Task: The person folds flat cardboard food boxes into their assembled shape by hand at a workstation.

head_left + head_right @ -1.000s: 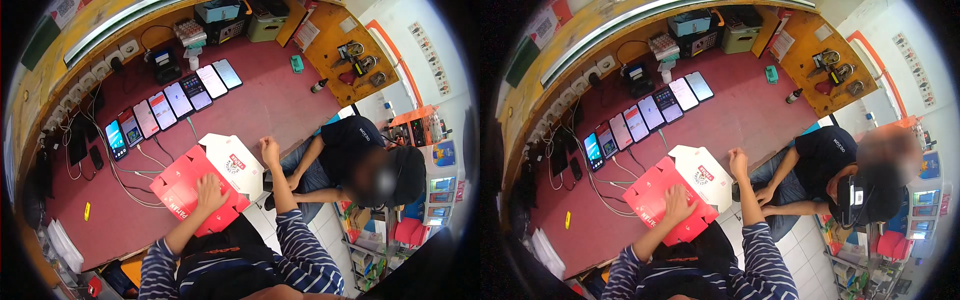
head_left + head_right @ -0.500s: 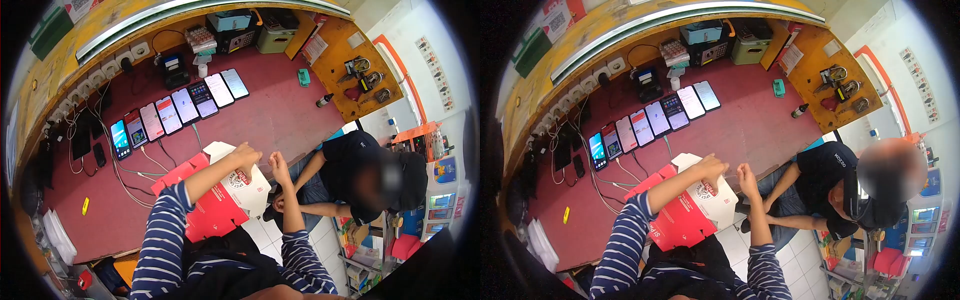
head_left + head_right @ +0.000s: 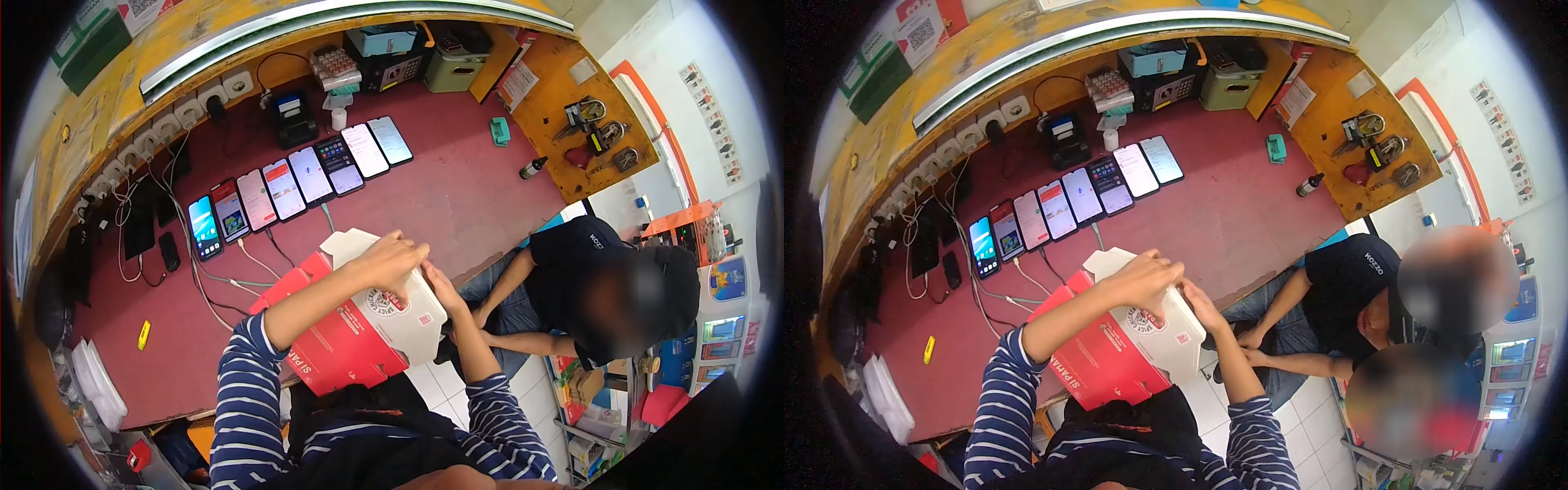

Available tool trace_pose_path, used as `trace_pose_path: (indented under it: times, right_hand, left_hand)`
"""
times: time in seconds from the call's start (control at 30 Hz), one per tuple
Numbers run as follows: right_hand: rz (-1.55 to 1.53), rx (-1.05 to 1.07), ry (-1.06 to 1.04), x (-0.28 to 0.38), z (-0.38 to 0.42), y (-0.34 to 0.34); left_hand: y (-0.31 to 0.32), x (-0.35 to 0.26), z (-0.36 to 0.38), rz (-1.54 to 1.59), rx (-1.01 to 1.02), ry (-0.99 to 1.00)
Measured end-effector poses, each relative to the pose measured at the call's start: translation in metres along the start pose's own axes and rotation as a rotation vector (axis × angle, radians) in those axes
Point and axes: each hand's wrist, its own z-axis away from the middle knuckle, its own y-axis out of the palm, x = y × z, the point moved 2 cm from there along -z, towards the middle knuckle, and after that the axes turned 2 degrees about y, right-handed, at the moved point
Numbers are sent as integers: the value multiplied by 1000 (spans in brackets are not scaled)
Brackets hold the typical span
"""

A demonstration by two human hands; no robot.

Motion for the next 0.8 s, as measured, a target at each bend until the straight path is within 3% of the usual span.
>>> trace_pose_path:
  times: [0.13,0.3,0.43,0.47,0.5,0.57,0.6,0.63,0.73,0.77,0.8]
  right_hand:
    - [137,170,126,1,3,-1]
    - [-139,172,126,-27,2,-2]
    - [445,-17,-84,-93,28,-7]
    - [586,-62,-124,-139,116,-42]
    - [724,-109,-172,-148,119,-46]
    - [484,-320,272,-139,156,-48]
    - [299,-387,263,-147,171,-51]
    - [326,-507,249,-134,180,-38]
    - [329,-614,166,-134,195,-33]
    - [338,-602,161,-131,191,-36]
    - [316,-602,101,-129,189,-37]
  left_hand:
    - [-7,-11,6,14,-43,11]
    - [-13,-22,11,12,-15,-22]
    - [-18,-15,18,-2,-55,-41]
    - [-12,-11,19,7,-59,-57]
    - [-5,-4,15,-32,-67,-53]
    - [19,17,1,-87,-5,-80]
    - [30,24,-6,-86,89,-98]
    - [42,32,-13,-83,182,-117]
    - [107,69,-30,-110,199,-74]
    - [104,69,-35,-111,188,-84]
    - [98,65,-38,-168,-35,10]
